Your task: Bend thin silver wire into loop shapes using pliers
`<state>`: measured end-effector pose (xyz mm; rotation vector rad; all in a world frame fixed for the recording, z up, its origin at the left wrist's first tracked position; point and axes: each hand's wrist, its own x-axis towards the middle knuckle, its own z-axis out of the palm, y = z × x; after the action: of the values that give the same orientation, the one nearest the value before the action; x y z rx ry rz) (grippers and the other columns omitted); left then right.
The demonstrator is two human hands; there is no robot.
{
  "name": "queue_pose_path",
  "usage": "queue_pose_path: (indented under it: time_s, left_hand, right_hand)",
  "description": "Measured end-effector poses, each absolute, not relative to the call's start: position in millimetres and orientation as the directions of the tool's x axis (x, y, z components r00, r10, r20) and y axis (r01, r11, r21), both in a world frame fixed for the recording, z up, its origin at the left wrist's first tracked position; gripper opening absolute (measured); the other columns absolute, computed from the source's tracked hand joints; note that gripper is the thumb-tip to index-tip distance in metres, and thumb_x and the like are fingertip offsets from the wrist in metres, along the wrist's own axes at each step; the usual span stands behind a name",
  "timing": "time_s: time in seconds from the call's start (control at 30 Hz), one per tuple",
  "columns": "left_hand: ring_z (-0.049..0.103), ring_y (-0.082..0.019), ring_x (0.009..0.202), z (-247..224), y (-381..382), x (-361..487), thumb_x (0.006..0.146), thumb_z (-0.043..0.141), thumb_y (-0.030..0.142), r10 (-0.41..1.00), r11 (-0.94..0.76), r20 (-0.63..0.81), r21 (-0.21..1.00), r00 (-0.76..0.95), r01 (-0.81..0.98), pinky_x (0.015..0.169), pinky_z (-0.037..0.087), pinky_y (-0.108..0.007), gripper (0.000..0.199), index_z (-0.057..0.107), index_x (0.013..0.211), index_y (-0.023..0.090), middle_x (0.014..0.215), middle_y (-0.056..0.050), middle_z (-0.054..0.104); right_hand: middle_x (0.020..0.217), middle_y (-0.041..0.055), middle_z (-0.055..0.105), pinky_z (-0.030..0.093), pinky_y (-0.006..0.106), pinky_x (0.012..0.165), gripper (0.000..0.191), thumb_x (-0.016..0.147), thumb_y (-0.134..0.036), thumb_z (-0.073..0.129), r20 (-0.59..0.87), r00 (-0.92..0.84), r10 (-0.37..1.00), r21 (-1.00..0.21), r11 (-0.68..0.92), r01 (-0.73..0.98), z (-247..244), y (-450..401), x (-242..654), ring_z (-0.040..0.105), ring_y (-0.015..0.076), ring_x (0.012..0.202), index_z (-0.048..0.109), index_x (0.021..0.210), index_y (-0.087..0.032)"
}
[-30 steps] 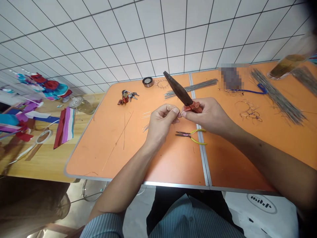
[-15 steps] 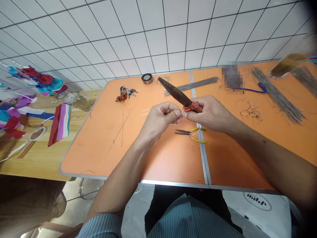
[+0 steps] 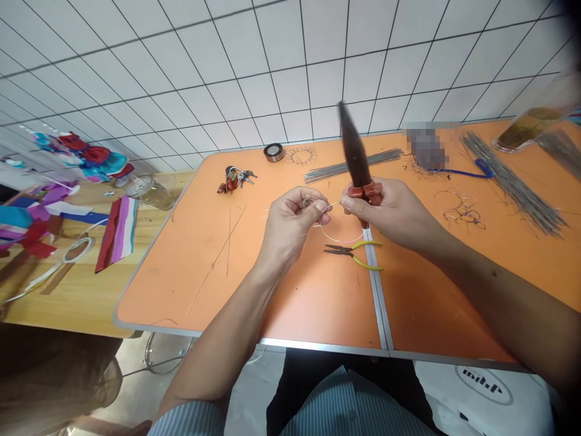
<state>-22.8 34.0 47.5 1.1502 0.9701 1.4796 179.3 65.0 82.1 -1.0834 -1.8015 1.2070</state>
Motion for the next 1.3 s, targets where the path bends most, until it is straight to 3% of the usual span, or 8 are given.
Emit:
queue_pose_path:
  time_s: [0.13,0.33,0.47,0.57,0.73,0.9,1.1,1.3]
  left_hand:
    - [0.068,-0.011,0.064,51,35,-26,0.079,0.095,0.033,0.970,-0.236,0.212,0.941,-0.121,-0.242,0.063,0.054,-0.024,0.023,0.077,0.082,0.019,0.080,-0.003,0.075]
    - [0.066,-0.009,0.063,53,35,-27,0.079,0.093,0.030,0.960,-0.260,0.228,0.940,-0.161,-0.220,0.063,0.052,-0.022,0.021,0.075,0.081,0.018,0.079,-0.001,0.074]
    - [0.066,-0.009,0.065,51,37,-31,0.079,0.092,0.030,0.954,-0.272,0.224,0.927,-0.200,-0.258,0.065,0.053,-0.022,0.021,0.076,0.085,0.019,0.080,-0.001,0.075]
    - [0.067,-0.008,0.067,50,38,-33,0.081,0.091,0.030,0.947,-0.289,0.230,0.915,-0.222,-0.282,0.066,0.053,-0.021,0.020,0.076,0.088,0.020,0.081,0.000,0.074]
    - [0.065,-0.008,0.067,52,40,-35,0.079,0.092,0.032,0.945,-0.290,0.217,0.902,-0.245,-0.319,0.066,0.054,-0.021,0.024,0.073,0.089,0.020,0.081,0.001,0.073]
    - [0.064,-0.007,0.064,55,41,-35,0.077,0.092,0.029,0.942,-0.291,0.201,0.887,-0.268,-0.359,0.065,0.053,-0.020,0.024,0.072,0.087,0.020,0.080,0.001,0.072]
    - [0.064,-0.007,0.064,54,42,-35,0.077,0.092,0.029,0.932,-0.323,0.225,0.872,-0.284,-0.369,0.065,0.053,-0.020,0.025,0.072,0.087,0.021,0.079,0.002,0.071]
    - [0.064,-0.007,0.064,55,40,-34,0.078,0.093,0.030,0.929,-0.332,0.241,0.877,-0.280,-0.348,0.066,0.054,-0.022,0.025,0.072,0.087,0.021,0.081,0.002,0.071]
  right_hand:
    - [0.097,0.0069,0.077,0.041,0.029,0.047,0.035,0.099,-0.058,0.072,0.031,-0.419,0.908,-0.968,0.131,0.213,77,68,184,0.059,0.0149,0.061,0.071,0.103,-0.023]
    - [0.110,0.0098,0.080,0.044,0.027,0.046,0.048,0.098,-0.070,0.070,0.037,-0.310,0.950,-0.999,0.038,-0.002,76,76,184,0.064,0.0171,0.071,0.072,0.114,-0.025]
    - [0.098,0.0098,0.079,0.038,0.030,0.045,0.042,0.103,-0.064,0.063,-0.013,-0.226,0.974,-0.984,0.027,0.173,70,84,191,0.060,0.0177,0.063,0.070,0.111,-0.023]
    - [0.084,0.0061,0.075,0.042,0.032,0.060,0.030,0.105,-0.049,0.059,0.015,-0.262,0.965,-0.856,0.147,0.495,56,84,196,0.064,0.0204,0.069,0.071,0.103,-0.022]
    - [0.095,0.0040,0.074,0.033,0.033,0.064,0.020,0.105,-0.033,0.049,0.121,-0.348,0.930,-0.406,0.366,0.838,38,73,189,0.063,0.0233,0.083,0.067,0.100,-0.026]
    - [0.104,0.0073,0.075,0.027,0.034,0.061,0.028,0.106,-0.027,0.044,0.271,-0.376,0.886,-0.242,0.441,0.864,33,69,184,0.064,0.0244,0.093,0.072,0.112,-0.024]
    - [0.097,0.0068,0.075,0.024,0.034,0.058,0.031,0.105,-0.020,0.045,0.483,-0.422,0.767,-0.082,0.520,0.851,21,70,186,0.064,0.0231,0.092,0.074,0.117,-0.021]
    - [0.097,0.0087,0.073,0.021,0.036,0.059,0.031,0.107,-0.019,0.046,0.584,-0.443,0.680,0.087,0.491,0.867,15,72,189,0.058,0.0234,0.088,0.074,0.122,-0.019]
